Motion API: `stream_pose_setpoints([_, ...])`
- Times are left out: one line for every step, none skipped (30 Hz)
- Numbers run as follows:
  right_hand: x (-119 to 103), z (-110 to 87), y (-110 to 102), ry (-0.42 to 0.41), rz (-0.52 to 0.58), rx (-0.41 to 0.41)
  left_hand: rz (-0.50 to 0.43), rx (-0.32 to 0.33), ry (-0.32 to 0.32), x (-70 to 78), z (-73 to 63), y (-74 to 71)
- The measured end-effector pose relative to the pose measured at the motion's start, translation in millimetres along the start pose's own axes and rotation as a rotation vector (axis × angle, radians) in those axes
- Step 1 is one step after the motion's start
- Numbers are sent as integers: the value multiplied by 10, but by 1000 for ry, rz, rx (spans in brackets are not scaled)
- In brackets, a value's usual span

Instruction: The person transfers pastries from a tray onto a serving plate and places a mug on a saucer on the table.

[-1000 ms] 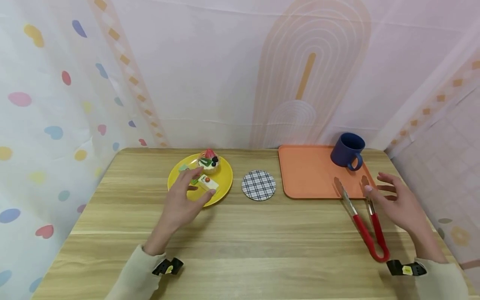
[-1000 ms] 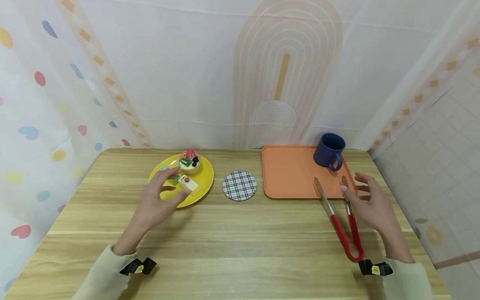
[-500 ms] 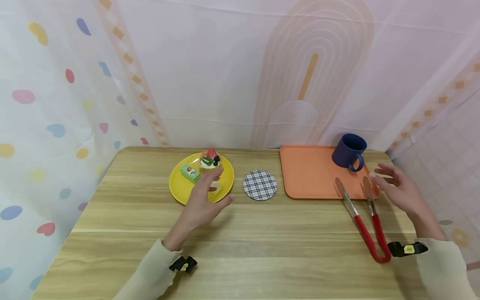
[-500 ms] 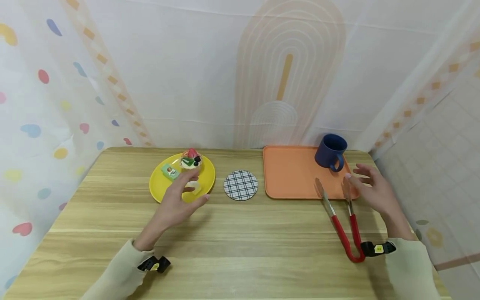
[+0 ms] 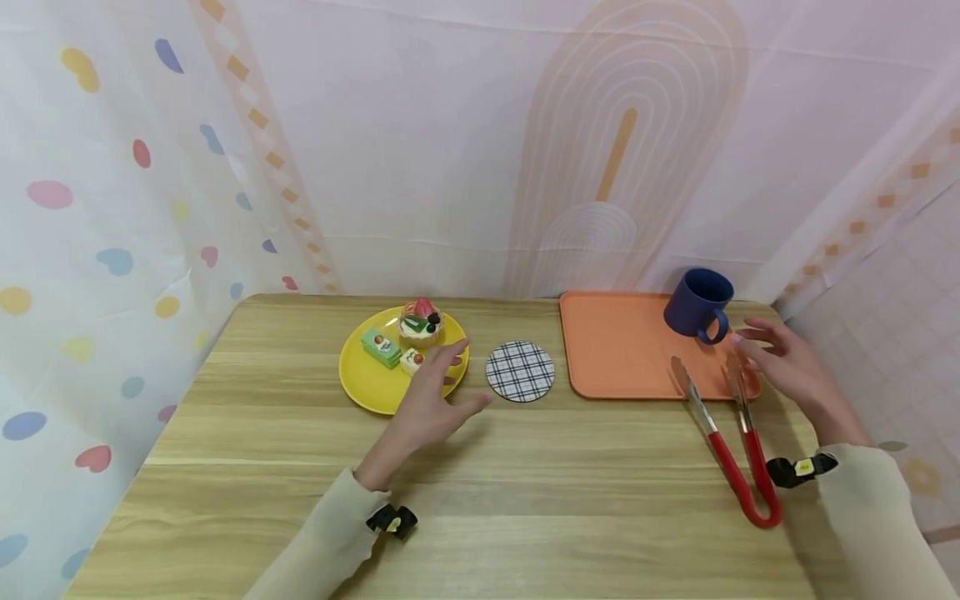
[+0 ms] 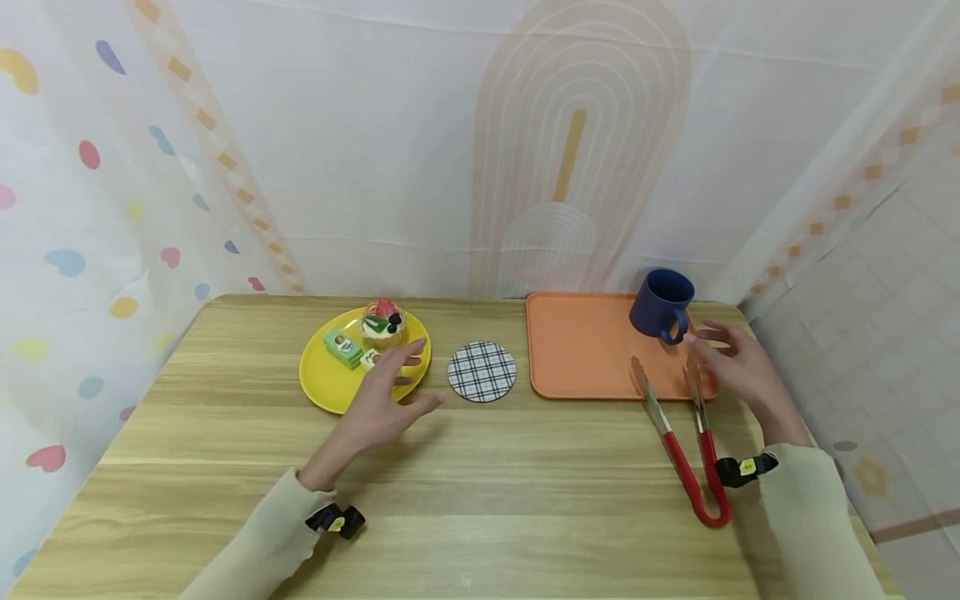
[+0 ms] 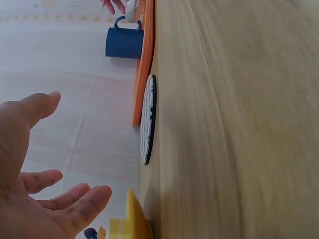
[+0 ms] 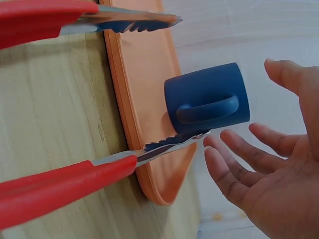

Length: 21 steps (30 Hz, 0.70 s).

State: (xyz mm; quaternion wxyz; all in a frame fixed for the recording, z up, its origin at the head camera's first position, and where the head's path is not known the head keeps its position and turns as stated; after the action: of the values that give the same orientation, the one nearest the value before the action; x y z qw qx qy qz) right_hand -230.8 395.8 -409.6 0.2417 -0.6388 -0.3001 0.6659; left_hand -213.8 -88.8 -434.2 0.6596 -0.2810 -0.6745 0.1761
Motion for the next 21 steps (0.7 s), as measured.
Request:
stream_pose_setpoints([-1, 16, 2, -3, 4, -4, 1, -2, -6, -2, 9, 16])
stream_pose_setpoints([1, 32, 5, -2, 7, -11, 3, -5, -5, -1, 17, 36])
stream_pose_setpoints([2, 49, 6, -3, 13, -15, 5, -9, -5, 3, 25, 54])
stream_pose_setpoints([4, 63, 8, -4, 18, -19, 3, -12, -5, 7, 33, 73])
stream_pose_setpoints([6, 78, 11, -7, 29, -19, -1, -16, -1, 17, 40, 92])
stream_pose_setpoints([6, 91, 15, -11, 40, -21, -4, -20, 2, 25, 48, 112])
stream_pose_setpoints([5, 107, 19, -18, 52, -25, -8, -23, 4, 37, 54, 132])
stream_pose_setpoints([7, 124, 21, -25, 63, -24, -12, -26, 6, 49, 62, 154])
stream_pose_setpoints([8, 141, 26, -34, 74, -26, -15, -28, 2, 59, 69, 173])
stream_pose_setpoints([9, 155, 30, -46, 80, -29, -17, -30, -1, 67, 75, 194])
stream_pose_setpoints([10, 170, 34, -56, 86, -32, -15, -32, -8, 73, 80, 214])
stream_pose_setpoints([11, 186, 39, -66, 90, -37, -9, -34, -17, 75, 85, 236])
stream_pose_setpoints([12, 203, 43, -76, 92, -40, -2, -37, -26, 77, 90, 257])
stream_pose_setpoints([14, 219, 45, -81, 91, -44, 4, -36, -30, 79, 95, 276])
stream_pose_setpoints([18, 235, 45, -86, 89, -49, 12, -34, -35, 83, 97, 293])
stream_pose_setpoints([22, 249, 43, -89, 87, -53, 17, -32, -39, 87, 103, 310])
stream_pose_setpoints([25, 263, 41, -90, 87, -56, 21, -30, -40, 88, 109, 327])
stream_pose_setpoints([30, 275, 39, -89, 88, -59, 25, -27, -42, 89, 115, 342])
stream_pose_setpoints([34, 284, 39, -86, 90, -63, 28, -25, -46, 90, 119, 357])
stream_pose_setpoints([40, 291, 37, -82, 92, -66, 29, -24, -50, 91, 125, 372])
stream_pose_setpoints([45, 297, 34, -79, 94, -68, 32, -25, -60, 87, 133, 389])
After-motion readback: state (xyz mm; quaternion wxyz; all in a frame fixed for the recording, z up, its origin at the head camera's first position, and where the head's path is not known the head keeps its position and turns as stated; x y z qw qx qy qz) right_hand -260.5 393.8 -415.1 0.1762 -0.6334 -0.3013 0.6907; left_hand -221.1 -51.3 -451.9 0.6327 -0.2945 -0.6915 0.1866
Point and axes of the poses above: each hand's wrist, its own z-axis towards the middle knuckle, its own y-axis out of the palm, x = y × z, the point moved 6 cm from there along z, towards the middle knuckle, and after that the axes turned 12 degrees about -y, right-handed, at the moved point
